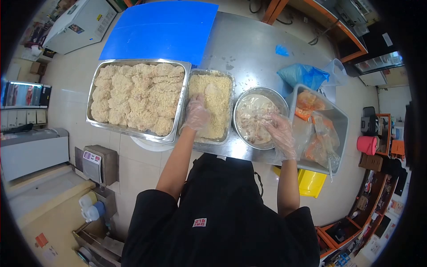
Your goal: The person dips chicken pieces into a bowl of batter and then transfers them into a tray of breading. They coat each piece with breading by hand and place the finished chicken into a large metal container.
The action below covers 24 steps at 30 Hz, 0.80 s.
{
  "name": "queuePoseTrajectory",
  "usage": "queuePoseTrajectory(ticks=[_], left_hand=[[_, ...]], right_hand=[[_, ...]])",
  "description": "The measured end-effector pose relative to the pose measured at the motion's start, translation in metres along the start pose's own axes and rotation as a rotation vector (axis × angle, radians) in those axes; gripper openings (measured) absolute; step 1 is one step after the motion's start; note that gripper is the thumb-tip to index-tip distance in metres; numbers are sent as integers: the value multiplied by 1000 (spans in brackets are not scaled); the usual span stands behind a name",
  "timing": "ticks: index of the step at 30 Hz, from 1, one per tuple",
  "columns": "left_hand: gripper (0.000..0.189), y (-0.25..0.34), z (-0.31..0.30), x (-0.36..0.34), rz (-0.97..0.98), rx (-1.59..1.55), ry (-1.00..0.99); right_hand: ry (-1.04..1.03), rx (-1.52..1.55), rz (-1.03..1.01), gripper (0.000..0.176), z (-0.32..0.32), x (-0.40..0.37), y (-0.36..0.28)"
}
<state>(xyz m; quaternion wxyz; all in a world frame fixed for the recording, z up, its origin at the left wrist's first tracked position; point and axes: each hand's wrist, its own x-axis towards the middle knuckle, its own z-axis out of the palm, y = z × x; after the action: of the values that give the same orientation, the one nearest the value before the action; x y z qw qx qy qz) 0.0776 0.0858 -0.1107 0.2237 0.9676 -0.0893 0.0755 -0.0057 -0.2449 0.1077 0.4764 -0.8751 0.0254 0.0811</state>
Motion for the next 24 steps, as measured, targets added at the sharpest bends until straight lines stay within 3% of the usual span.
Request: queuePoseTrajectory(ticks=[1, 3, 4, 7, 8, 11, 14, 17, 19, 21, 23, 24], left_hand=[[69, -27, 21, -9, -48, -26, -212], [80, -28, 11, -10, -85, -107, -438], [79, 0, -30, -10, -75, -161, -455], [71, 60, -96, -37, -61, 82, -469], [67, 69, -101, -46, -64, 229, -466], [58, 47, -59, -51, -135, -121, -496], [58, 25, -29, -44, -127, -649, -217], [59, 47, -73, -3, -60, -329, 33], [57, 35, -49, 6, -31, -112, 189], [57, 26, -33, 16, -78, -28, 81], [59, 19, -27, 28, -201, -77, -291], [59, 20, -32, 30, -250, -154, -375]], right_hand=[[-12, 17, 4, 27, 1, 0, -1], [-25, -29, 9, 28, 2, 0, -2], [-32, -51, 15, 28, 4, -1, -2], [-20, -53, 37, 28, 8, -3, -7], [-21, -20, 51, 28, 10, -5, -7], [-29, 21, 55, 27, 17, -2, -12], [-29, -26, 30, 26, 19, -2, -20], [-14, -26, 4, 27, 20, -4, -20], [-4, -6, -23, 27, 23, -4, -14], [20, -128, -83, 28, 24, -4, -14], [20, -178, -71, 29, 23, -6, -16], [7, -166, -31, 29, 22, -7, -22]])
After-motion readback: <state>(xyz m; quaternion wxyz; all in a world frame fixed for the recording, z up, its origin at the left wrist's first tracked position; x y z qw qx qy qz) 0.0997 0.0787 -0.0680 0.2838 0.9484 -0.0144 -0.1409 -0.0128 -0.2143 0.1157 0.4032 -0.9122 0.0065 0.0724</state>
